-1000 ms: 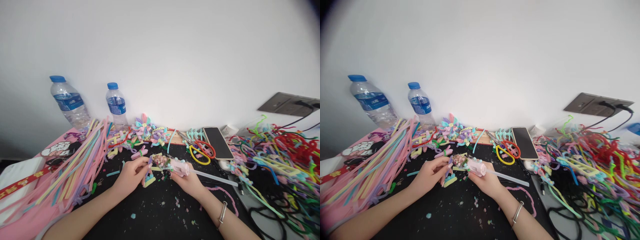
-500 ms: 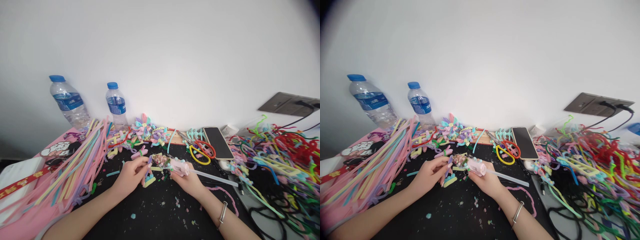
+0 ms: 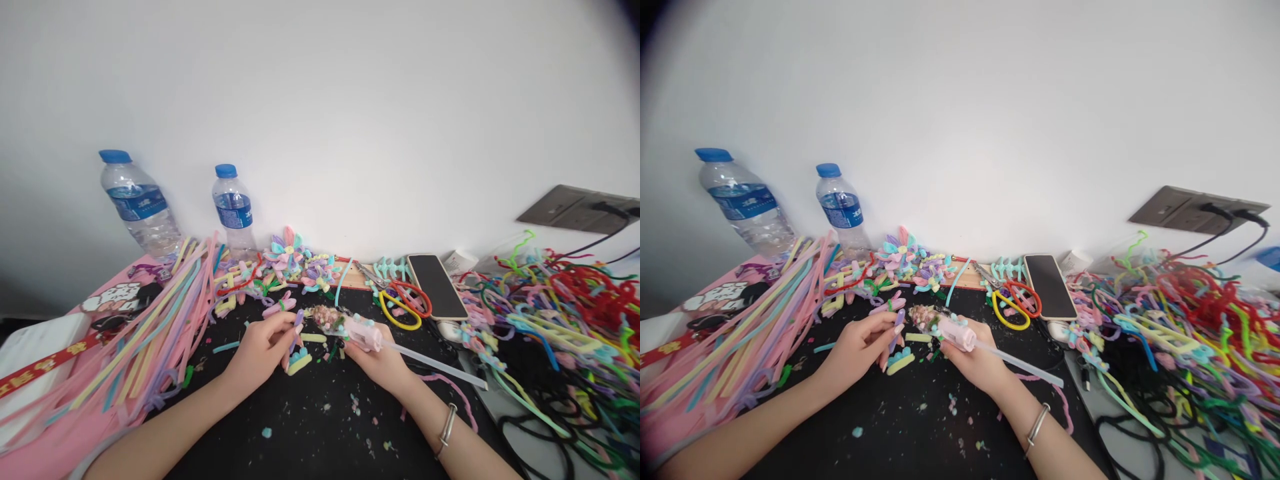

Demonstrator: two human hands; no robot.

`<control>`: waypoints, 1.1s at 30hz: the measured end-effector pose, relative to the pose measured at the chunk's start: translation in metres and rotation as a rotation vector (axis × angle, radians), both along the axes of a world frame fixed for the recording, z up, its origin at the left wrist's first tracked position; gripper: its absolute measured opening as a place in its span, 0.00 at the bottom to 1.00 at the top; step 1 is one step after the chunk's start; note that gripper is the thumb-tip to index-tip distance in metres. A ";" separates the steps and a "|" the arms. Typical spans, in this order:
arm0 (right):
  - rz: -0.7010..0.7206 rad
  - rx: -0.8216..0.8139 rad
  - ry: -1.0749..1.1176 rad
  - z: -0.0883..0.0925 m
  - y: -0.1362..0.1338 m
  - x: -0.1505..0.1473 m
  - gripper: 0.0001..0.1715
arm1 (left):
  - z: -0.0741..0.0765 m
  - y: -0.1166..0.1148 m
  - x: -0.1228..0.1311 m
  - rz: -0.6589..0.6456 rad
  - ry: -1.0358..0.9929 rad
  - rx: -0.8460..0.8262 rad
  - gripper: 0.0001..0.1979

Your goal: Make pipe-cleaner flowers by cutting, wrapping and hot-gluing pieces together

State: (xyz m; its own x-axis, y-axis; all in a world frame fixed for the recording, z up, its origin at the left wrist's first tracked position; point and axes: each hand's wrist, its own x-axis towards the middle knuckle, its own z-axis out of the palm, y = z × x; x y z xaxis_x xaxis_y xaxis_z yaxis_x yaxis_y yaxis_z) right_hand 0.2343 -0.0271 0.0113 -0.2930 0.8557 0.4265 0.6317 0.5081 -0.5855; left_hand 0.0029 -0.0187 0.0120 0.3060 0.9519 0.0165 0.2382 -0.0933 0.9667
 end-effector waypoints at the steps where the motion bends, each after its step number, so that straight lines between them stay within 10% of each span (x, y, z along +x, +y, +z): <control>1: 0.004 -0.003 0.002 0.000 -0.001 0.000 0.12 | 0.000 0.000 0.000 -0.002 0.008 0.003 0.09; 33: 0.024 -0.003 -0.033 -0.003 -0.004 -0.001 0.11 | -0.004 0.000 -0.001 0.021 0.052 0.043 0.09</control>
